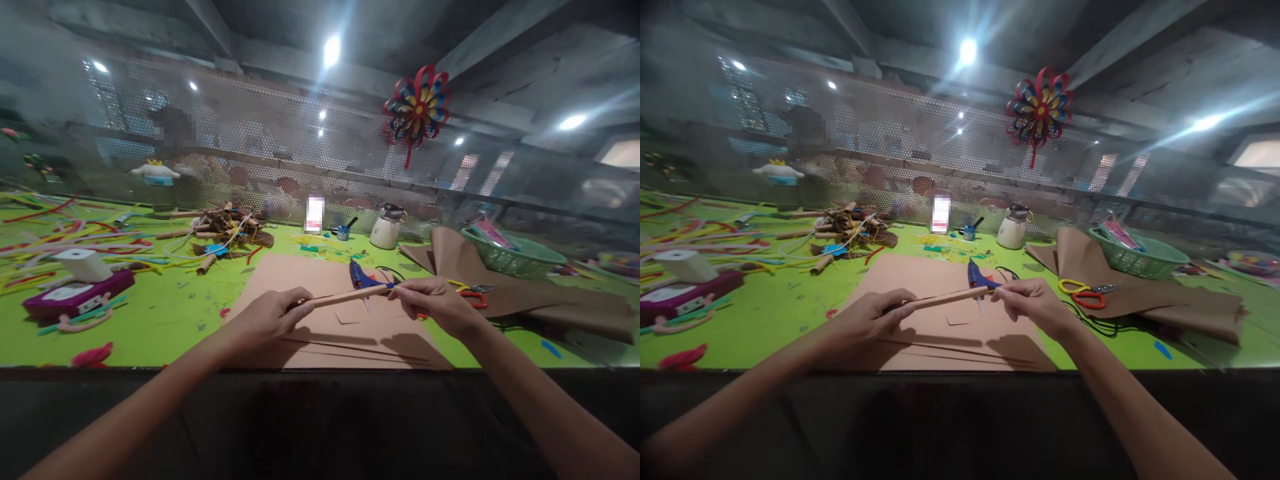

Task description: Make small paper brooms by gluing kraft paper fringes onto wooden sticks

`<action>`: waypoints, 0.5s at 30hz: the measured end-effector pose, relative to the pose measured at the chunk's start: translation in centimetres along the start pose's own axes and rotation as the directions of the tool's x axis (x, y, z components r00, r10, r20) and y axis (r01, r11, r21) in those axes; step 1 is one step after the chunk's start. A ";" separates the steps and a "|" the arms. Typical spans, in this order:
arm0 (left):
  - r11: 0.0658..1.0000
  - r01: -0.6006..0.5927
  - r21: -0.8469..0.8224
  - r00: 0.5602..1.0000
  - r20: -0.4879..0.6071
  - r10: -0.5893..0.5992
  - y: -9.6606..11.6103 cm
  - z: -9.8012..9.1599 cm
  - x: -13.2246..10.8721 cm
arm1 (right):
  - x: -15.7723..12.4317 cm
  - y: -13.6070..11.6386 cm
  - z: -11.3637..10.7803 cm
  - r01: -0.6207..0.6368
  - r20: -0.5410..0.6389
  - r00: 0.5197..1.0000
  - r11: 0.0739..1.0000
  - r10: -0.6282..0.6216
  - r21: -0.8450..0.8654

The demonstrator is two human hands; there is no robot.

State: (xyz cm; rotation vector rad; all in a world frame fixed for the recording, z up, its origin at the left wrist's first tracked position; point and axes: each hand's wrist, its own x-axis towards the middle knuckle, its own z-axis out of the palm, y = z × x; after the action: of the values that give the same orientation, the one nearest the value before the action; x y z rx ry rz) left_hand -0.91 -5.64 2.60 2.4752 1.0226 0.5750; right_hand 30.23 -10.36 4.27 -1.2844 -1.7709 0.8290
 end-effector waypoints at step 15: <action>0.998 -0.001 0.064 0.999 -0.038 0.003 -0.2 -0.9 0.6 | -0.8 2.4 -4.2 -0.075 -0.090 0.993 0.997 0.078 0.034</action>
State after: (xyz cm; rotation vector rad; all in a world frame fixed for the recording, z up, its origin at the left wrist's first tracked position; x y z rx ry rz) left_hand -1.07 -4.86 3.37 2.5299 1.0694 0.6014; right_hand 35.17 -10.18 4.10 -1.3558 -1.6401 0.8246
